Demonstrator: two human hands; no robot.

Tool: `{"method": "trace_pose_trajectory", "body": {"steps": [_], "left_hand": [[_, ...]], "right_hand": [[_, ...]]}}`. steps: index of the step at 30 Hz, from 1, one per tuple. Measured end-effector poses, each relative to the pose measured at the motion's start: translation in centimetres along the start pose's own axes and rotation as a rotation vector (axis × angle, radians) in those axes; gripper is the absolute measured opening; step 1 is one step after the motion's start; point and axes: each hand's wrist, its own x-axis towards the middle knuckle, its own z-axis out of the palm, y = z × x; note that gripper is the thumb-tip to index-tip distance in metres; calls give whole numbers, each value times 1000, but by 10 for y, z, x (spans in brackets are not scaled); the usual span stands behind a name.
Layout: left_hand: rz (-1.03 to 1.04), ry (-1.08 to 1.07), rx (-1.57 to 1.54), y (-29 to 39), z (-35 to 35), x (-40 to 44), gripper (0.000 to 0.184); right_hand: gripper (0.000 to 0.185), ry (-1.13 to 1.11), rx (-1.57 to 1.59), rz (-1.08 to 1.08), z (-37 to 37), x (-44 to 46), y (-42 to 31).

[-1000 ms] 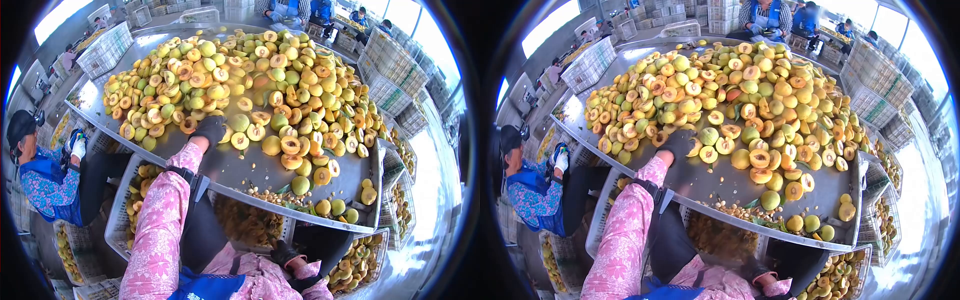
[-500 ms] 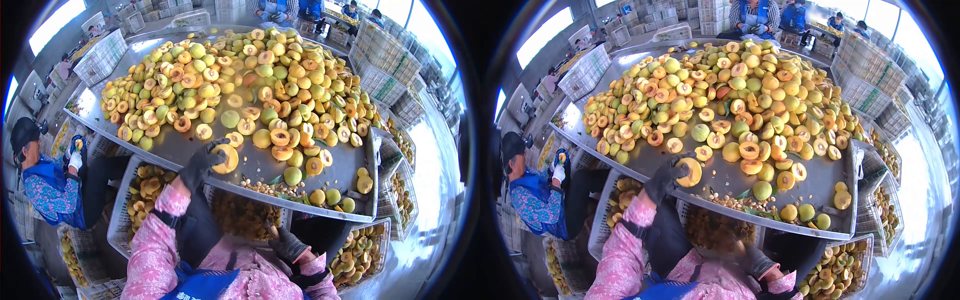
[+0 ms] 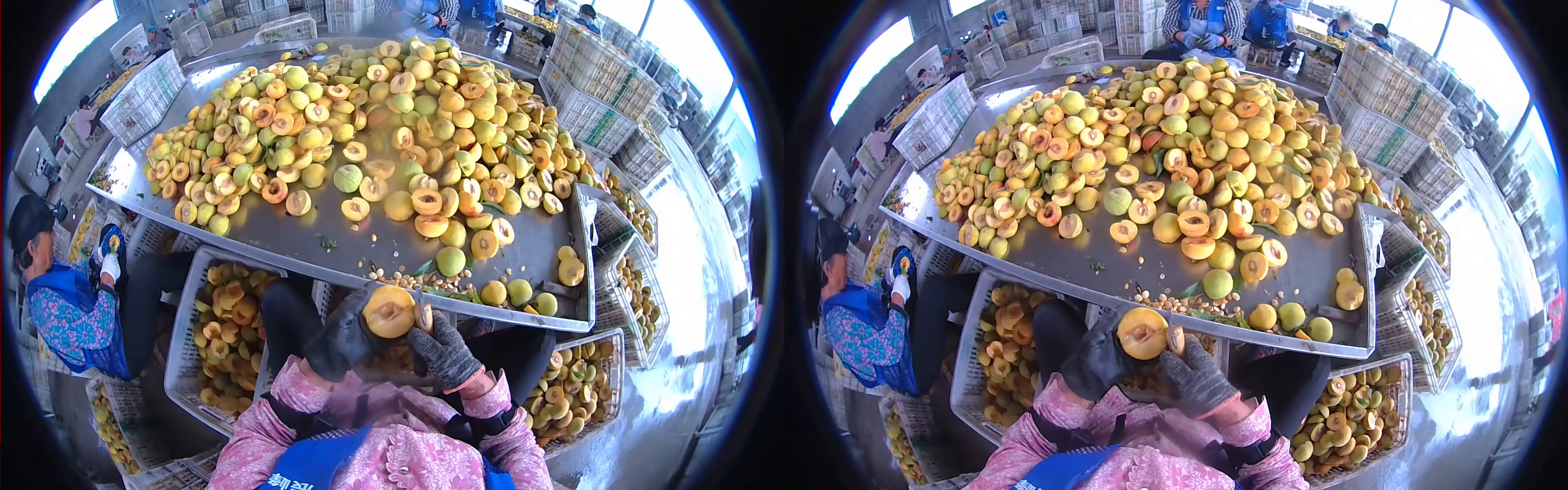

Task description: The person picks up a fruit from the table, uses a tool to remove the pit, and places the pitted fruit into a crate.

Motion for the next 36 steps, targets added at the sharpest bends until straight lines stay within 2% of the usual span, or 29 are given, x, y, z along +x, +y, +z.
{"method": "trace_pose_trajectory", "body": {"steps": [2,5,7,9,11,17,20,23,26,28,30,31,33,36], "left_hand": [[209,-78,430,-2,-3,-4,38],[59,110,-69,-20,-16,7,36],[-71,136,-489,-8,-7,8,36],[14,112,-340,7,9,-2,37],[319,83,420,11,16,-9,37],[-91,35,-618,5,11,-1,39],[38,6,-519,5,14,-7,43],[260,89,-95,5,25,-11,41],[155,85,-542,7,32,-11,39],[326,119,17,-17,14,-6,35],[311,104,69,-27,9,-3,34],[214,74,-161,-27,10,-2,34],[154,29,-323,-32,9,-2,35],[253,36,-126,-40,8,-5,37]], "right_hand": [[33,16,92,29,2,-2,-2],[30,60,178,45,9,-4,-8],[27,79,22,60,7,-7,-15],[26,80,-154,-32,6,-13,-17],[24,77,-272,-91,7,-15,-18],[21,96,-412,-129,16,-11,-14],[22,135,-346,-186,20,-7,-3],[22,167,-303,-272,25,-3,13],[21,158,-340,-271,27,-2,14],[20,173,-417,-275,27,-2,0],[28,149,-458,-249,27,0,8],[32,137,-478,-235,26,0,11],[45,119,-609,-291,27,1,10],[59,88,-665,-300,30,3,17]]}}
